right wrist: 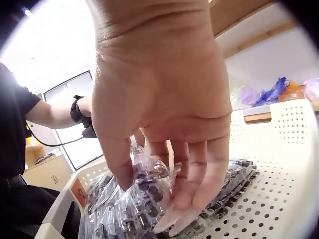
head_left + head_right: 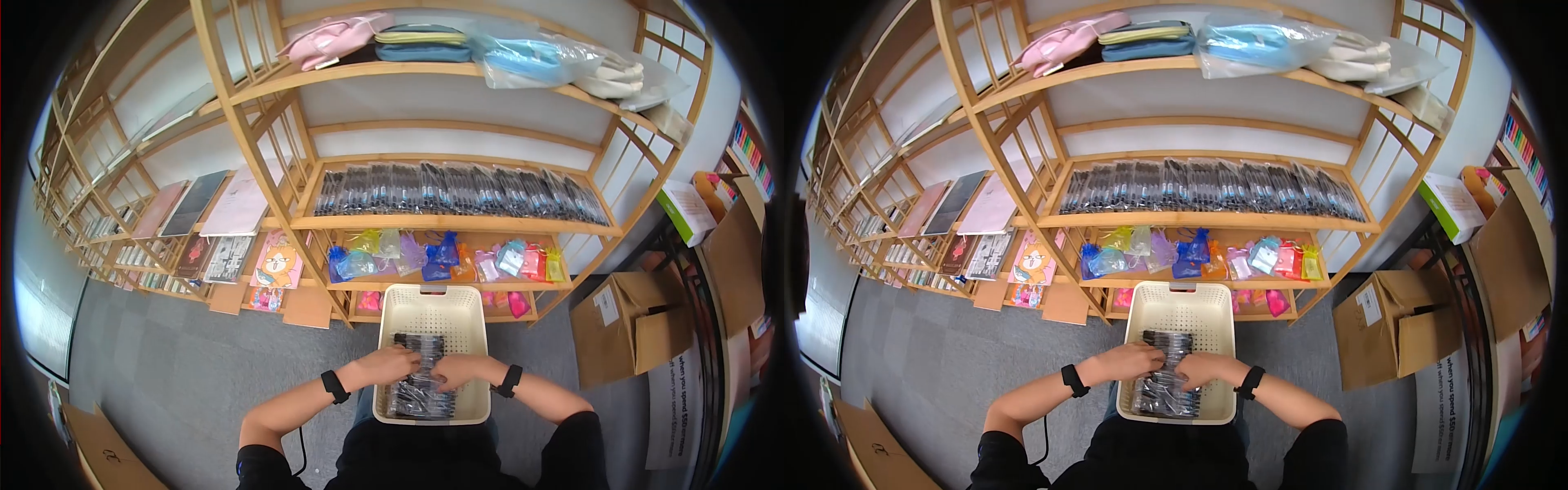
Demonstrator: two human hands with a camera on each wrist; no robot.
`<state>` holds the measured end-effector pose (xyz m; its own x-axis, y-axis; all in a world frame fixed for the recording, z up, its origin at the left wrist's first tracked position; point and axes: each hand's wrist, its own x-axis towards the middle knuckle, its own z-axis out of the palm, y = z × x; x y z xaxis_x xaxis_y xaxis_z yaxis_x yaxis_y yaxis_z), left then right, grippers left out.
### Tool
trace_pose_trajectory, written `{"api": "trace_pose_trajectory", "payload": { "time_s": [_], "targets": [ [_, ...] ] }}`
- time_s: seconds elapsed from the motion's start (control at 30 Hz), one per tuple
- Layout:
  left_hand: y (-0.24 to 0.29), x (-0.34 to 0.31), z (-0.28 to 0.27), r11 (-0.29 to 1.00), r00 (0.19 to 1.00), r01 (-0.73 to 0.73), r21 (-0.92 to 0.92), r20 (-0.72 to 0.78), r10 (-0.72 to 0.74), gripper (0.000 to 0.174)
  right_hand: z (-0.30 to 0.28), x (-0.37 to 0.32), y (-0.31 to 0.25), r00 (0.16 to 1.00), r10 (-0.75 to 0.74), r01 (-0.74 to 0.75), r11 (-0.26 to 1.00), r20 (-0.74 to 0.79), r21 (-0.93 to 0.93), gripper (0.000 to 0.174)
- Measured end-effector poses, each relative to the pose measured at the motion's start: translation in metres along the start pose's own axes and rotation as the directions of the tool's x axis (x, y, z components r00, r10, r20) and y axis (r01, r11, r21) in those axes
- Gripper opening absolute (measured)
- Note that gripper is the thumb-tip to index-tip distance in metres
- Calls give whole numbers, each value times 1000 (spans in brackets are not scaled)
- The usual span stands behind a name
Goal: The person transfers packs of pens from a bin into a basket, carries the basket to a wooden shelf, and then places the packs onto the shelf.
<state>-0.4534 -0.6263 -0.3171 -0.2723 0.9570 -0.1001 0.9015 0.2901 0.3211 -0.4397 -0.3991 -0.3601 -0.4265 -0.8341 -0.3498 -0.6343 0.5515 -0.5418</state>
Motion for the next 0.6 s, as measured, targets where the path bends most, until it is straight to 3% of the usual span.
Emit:
{"api": "trace_pose_trajectory", "payload": {
  "time_s": [0.13, 0.2, 0.23, 0.3, 0.33, 0.37, 0.4, 0.47, 0.53, 0.6],
  "targets": [
    [2, 1, -23, 998, 998, 57, -25, 11, -57, 24, -14, -4, -4, 985, 79, -113, 968, 154, 225, 32],
    [3, 0, -31, 980, 980, 187, -60, 77, -183, 27, -18, -5, -3, 971, 89, -155, 940, 220, 304, 32],
    [3, -3, -36, 980, 980, 191, -59, 70, -187, 27, -20, -6, 1, 983, 31, -80, 959, 182, 270, 32],
    [2, -10, -50, 991, 956, 114, -66, -262, -128, 39, -35, -14, 5, 995, -25, 4, 973, 92, 229, 32],
    [7, -12, -63, 991, 956, 116, -64, -264, -129, 39, -51, -20, 7, 999, -23, 13, 974, 40, 226, 32],
    [14, -15, -76, 984, 904, 175, 17, -398, -154, 49, -59, -20, 17, 996, 84, -89, 970, 28, 225, 32],
    [21, -18, -86, 966, 835, 244, 90, -526, -162, 60, -82, -28, 6, 991, 109, -84, 959, -80, 270, 28],
    [37, -17, -94, 958, 822, 281, 57, -529, -210, 68, -106, -31, 4, 953, 130, 18, 876, -273, 482, 25],
    [41, -12, -97, 948, 805, 317, 23, -535, -256, 77, -115, -18, -3, 893, 179, 243, 582, -414, 776, 29],
    [34, -7, -100, 884, 768, 445, 146, -571, -292, 79, -129, -6, -20, 855, 212, 278, 584, -473, 763, 29]
  ]
}}
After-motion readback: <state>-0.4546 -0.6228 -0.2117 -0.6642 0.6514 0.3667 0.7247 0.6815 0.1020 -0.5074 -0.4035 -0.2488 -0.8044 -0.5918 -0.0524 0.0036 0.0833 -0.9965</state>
